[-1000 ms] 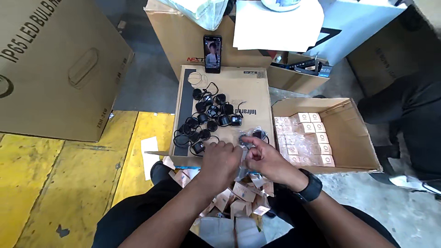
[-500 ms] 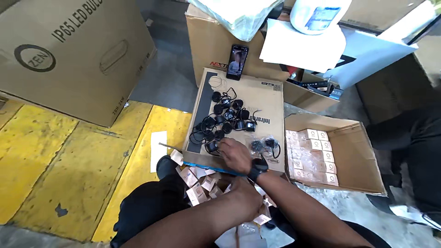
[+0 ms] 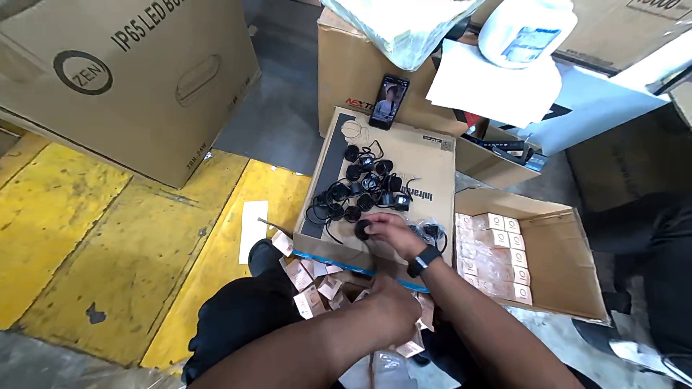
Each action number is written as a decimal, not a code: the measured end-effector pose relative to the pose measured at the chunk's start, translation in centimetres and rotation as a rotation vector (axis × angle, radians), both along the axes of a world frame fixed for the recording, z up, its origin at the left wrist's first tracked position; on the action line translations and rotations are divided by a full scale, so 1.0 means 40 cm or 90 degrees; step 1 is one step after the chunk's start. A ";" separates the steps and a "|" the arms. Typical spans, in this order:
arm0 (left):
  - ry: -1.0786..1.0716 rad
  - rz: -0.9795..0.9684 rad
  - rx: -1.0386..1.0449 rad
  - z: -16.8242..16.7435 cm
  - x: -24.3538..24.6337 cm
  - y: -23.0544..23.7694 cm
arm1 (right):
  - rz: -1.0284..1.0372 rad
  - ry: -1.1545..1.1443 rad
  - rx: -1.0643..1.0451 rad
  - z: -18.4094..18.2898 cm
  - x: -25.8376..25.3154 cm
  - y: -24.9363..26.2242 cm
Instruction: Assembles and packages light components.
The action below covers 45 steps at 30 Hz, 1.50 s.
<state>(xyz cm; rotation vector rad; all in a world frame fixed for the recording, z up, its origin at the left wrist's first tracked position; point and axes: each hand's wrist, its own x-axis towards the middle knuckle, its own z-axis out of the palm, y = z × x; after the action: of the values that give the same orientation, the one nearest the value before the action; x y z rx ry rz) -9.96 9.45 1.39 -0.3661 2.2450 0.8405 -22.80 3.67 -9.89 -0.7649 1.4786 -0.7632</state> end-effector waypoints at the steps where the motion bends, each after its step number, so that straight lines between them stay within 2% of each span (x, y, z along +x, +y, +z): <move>1: 0.019 0.019 -0.002 0.000 0.002 -0.007 | -0.064 -0.089 0.005 0.019 -0.033 0.019; 4: 0.106 0.090 -0.024 0.008 0.014 -0.038 | -0.185 -0.291 -0.008 0.099 -0.138 0.095; 8: 0.175 0.193 -0.093 0.030 0.017 -0.091 | -0.264 -0.381 -0.096 0.190 -0.222 0.227; 12: 0.227 0.307 -0.183 0.033 0.014 -0.144 | -0.237 -0.359 -0.211 0.242 -0.200 0.265; 15: 0.274 0.399 -0.230 0.019 0.006 -0.167 | -0.193 -0.373 -0.216 0.271 -0.172 0.271; 19: 0.447 0.459 -0.343 -0.031 0.003 -0.179 | -0.160 -0.212 -0.243 0.300 -0.163 0.262; 24: 0.545 0.470 -0.410 -0.055 -0.005 -0.176 | -0.076 -0.082 -0.280 0.275 -0.156 0.263; 28: 0.538 0.458 -0.373 -0.057 0.000 -0.167 | 0.040 0.088 -0.279 0.264 -0.147 0.267; 31: 0.522 0.498 -0.304 -0.054 0.006 -0.163 | 0.075 0.206 -0.229 0.256 -0.136 0.264; 36: 0.519 0.533 -0.178 -0.047 0.008 -0.152 | -0.004 0.242 -0.230 0.244 -0.119 0.259; 40: 0.562 0.502 -0.080 -0.046 0.007 -0.140 | -0.016 0.293 -0.280 0.242 -0.122 0.258; 45: 0.605 0.448 -0.042 -0.048 0.008 -0.133 | 0.017 0.316 -0.296 0.246 -0.131 0.261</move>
<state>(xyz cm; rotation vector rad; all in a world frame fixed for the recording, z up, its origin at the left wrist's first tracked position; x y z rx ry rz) -9.66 4.12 -0.55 -0.9854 3.0592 1.5386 -28.05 14.12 -0.07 -1.4012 1.7429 -0.9569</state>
